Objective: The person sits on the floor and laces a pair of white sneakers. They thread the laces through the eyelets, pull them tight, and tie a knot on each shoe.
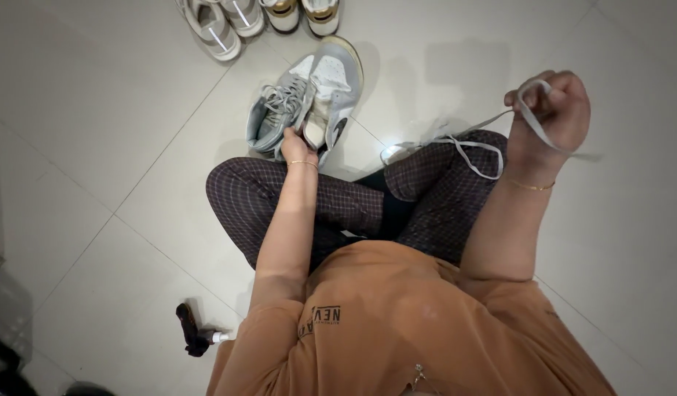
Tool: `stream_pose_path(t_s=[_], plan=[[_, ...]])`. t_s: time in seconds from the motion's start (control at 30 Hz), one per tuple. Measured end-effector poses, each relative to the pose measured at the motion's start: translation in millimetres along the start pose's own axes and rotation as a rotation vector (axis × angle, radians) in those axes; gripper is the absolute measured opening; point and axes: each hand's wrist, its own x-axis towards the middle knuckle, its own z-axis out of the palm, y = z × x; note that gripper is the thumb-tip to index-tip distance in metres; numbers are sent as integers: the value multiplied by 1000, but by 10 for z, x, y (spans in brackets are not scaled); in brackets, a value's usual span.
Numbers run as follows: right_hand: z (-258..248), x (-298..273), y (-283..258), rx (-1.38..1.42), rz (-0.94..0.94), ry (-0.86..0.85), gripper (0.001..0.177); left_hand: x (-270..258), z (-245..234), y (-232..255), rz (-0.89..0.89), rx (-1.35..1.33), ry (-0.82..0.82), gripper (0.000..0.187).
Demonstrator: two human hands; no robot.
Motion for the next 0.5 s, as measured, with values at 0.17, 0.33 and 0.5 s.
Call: stream_pose_path(t_s=[0.17, 0.33, 0.5], plan=[[-270, 37, 701, -545, 457, 92, 9, -25, 107, -66, -52, 76, -51, 42], [169, -545, 2314, -943, 443, -203, 73, -366, 228, -187, 121, 520, -231, 54], [321, -781, 2762, -1181, 530, -74, 88, -1005, 402, 43, 515, 1397, -463, 63]])
